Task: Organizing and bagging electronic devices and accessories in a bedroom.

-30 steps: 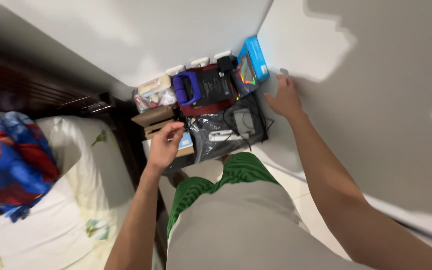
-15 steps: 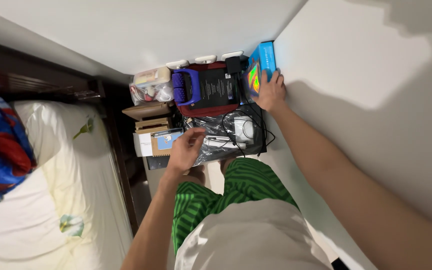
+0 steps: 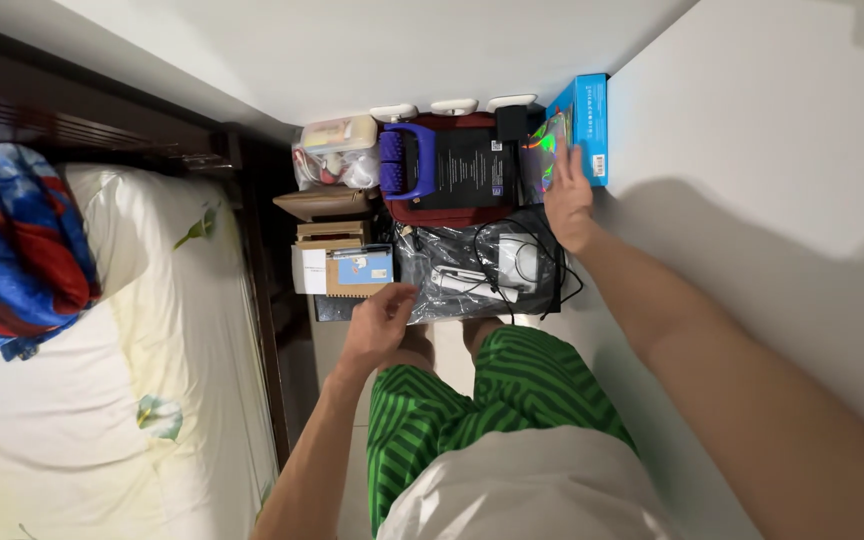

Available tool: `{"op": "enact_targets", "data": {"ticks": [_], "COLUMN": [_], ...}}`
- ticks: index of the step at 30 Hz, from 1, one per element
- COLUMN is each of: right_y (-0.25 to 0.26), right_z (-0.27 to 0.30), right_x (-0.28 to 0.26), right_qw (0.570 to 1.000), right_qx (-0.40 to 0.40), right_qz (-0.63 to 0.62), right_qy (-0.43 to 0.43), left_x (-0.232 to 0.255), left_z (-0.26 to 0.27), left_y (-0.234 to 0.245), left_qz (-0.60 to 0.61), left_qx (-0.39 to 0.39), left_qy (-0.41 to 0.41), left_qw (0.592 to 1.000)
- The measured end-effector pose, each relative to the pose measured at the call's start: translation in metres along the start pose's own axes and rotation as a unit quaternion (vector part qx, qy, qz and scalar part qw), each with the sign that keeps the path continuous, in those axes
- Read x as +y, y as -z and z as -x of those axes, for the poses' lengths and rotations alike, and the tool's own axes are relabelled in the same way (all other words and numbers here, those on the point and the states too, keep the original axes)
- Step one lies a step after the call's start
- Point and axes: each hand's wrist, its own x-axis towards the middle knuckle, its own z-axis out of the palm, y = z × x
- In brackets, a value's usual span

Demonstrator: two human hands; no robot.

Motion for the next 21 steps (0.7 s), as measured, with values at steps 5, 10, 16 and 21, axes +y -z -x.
{"op": "enact_targets", "data": {"ticks": [5,10,16,21], "right_y": [-0.012,-0.003,-0.035,-0.014], "right_z": [-0.031,-0.031,-0.057,-0.046], "right_x": [0.011,0.013,-0.019,-0.059], "right_qw": [0.998,0.996,0.998,0.849], "right_qx": [-0.047,-0.079,-0.017,0.134], "right_qz": [0.025,0.021,-0.052,-0.503], "right_qy": [0.032,0.033,-0.014,0.089], "left_x": [-0.02,-0.033,-0.041,-0.078], "left_z": [-0.023,-0.052,-0.104,-0.176], "left_y": [-0.014,-0.029,-0.044,-0.075], "left_qz": [-0.008,-0.035,-0.03,0.353], "left_qx": [-0.026,-0.044,-0.057,-0.054], "left_qy": [-0.03,-0.06,-0.068,0.249], "left_qw": [0.999,0.997,0.996,0.9]}}
